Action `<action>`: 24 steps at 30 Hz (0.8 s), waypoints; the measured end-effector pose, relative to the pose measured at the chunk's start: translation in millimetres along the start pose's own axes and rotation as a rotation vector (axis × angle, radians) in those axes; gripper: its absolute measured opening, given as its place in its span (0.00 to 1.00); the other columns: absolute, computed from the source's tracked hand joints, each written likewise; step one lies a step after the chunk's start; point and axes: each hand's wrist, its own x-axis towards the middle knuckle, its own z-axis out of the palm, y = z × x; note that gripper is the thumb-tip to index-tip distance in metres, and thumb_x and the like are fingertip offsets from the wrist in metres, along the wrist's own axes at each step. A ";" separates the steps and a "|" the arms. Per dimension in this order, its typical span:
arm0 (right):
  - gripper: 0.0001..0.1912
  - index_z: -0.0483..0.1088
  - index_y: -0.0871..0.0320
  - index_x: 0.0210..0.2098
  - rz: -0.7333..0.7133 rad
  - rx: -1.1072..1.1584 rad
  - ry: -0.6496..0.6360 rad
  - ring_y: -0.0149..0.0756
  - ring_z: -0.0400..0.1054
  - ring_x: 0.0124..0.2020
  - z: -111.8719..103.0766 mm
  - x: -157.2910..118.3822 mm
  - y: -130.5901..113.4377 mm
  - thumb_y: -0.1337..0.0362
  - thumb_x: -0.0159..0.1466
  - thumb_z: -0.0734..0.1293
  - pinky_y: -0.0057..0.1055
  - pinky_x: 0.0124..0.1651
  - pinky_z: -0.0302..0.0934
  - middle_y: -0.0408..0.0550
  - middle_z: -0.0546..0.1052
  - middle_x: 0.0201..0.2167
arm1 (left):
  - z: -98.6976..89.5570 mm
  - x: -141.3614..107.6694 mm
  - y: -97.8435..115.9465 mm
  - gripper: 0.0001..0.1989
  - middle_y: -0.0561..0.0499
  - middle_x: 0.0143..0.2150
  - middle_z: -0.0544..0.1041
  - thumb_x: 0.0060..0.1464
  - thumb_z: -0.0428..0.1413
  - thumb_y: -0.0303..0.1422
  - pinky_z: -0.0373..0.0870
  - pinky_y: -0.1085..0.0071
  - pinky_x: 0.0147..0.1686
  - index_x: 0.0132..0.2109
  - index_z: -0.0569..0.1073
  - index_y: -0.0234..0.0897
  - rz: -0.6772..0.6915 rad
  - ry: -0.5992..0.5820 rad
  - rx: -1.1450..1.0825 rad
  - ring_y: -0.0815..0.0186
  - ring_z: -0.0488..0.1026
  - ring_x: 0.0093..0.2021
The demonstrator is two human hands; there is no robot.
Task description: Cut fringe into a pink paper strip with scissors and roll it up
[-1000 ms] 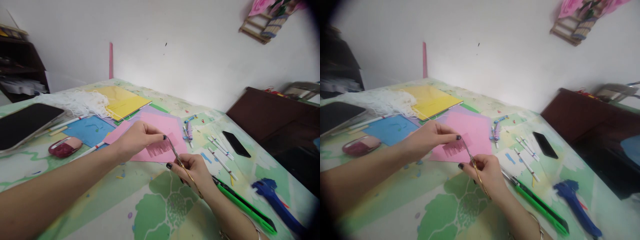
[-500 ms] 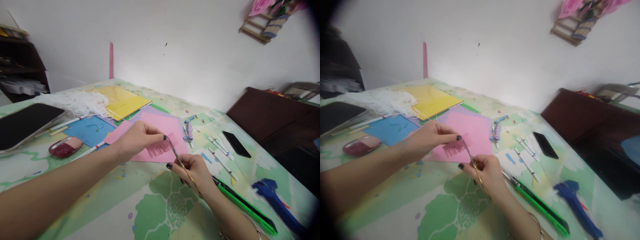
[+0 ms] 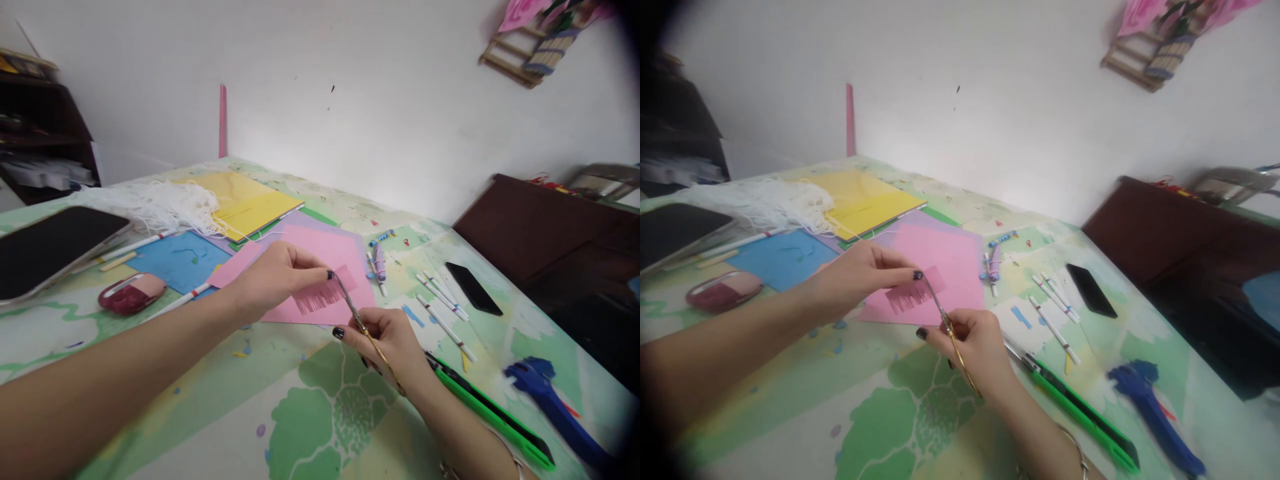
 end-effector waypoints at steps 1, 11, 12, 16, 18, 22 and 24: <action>0.19 0.62 0.59 0.16 -0.001 -0.002 -0.002 0.23 0.48 0.13 -0.1 0.0 0.0 0.53 0.49 0.72 0.24 0.15 0.41 0.35 0.57 0.09 | -0.1 0.0 0.2 0.08 0.52 0.25 0.76 0.48 0.56 0.33 0.64 0.73 0.29 0.29 0.80 0.36 0.000 -0.002 -0.005 0.69 0.68 0.26; 0.19 0.63 0.59 0.16 0.015 0.013 0.000 0.22 0.48 0.12 -0.3 -0.7 -1.3 0.55 0.48 0.73 0.23 0.15 0.41 0.34 0.57 0.09 | -0.5 0.3 1.0 0.07 0.53 0.25 0.76 0.48 0.56 0.32 0.63 0.74 0.29 0.29 0.79 0.36 -0.002 -0.014 -0.024 0.71 0.68 0.26; 0.19 0.63 0.59 0.16 0.021 0.014 0.002 0.22 0.48 0.12 -0.2 -0.7 -1.5 0.54 0.47 0.73 0.23 0.15 0.41 0.34 0.57 0.09 | -0.3 0.1 1.6 0.07 0.53 0.25 0.76 0.48 0.56 0.32 0.63 0.74 0.29 0.29 0.79 0.36 -0.008 -0.008 -0.019 0.71 0.67 0.26; 0.20 0.63 0.59 0.16 0.050 0.028 -0.002 0.22 0.48 0.11 0.4 -0.1 -1.7 0.53 0.46 0.74 0.23 0.14 0.40 0.34 0.57 0.09 | 0.4 -0.5 3.5 0.07 0.52 0.26 0.76 0.48 0.56 0.31 0.64 0.74 0.29 0.30 0.79 0.35 -0.022 0.001 -0.014 0.71 0.68 0.27; 0.20 0.63 0.59 0.16 0.045 0.029 -0.001 0.22 0.48 0.11 0.6 0.3 -1.6 0.53 0.46 0.74 0.22 0.14 0.41 0.34 0.57 0.09 | 0.4 -0.9 3.5 0.07 0.52 0.26 0.76 0.48 0.56 0.31 0.64 0.74 0.29 0.30 0.79 0.35 -0.019 0.000 -0.016 0.71 0.67 0.27; 0.21 0.63 0.60 0.16 0.037 0.027 -0.003 0.21 0.48 0.11 0.2 0.5 -2.1 0.53 0.46 0.75 0.22 0.14 0.41 0.34 0.57 0.09 | 0.4 -0.8 2.4 0.07 0.52 0.25 0.76 0.48 0.56 0.31 0.63 0.74 0.28 0.29 0.79 0.34 -0.019 -0.008 -0.027 0.70 0.66 0.26; 0.21 0.63 0.60 0.16 0.036 0.028 -0.007 0.21 0.48 0.11 -0.2 0.5 -2.4 0.53 0.46 0.75 0.22 0.14 0.41 0.34 0.57 0.09 | 0.6 -0.3 2.2 0.08 0.51 0.25 0.76 0.48 0.56 0.32 0.63 0.74 0.28 0.28 0.78 0.34 -0.022 -0.003 -0.019 0.70 0.66 0.27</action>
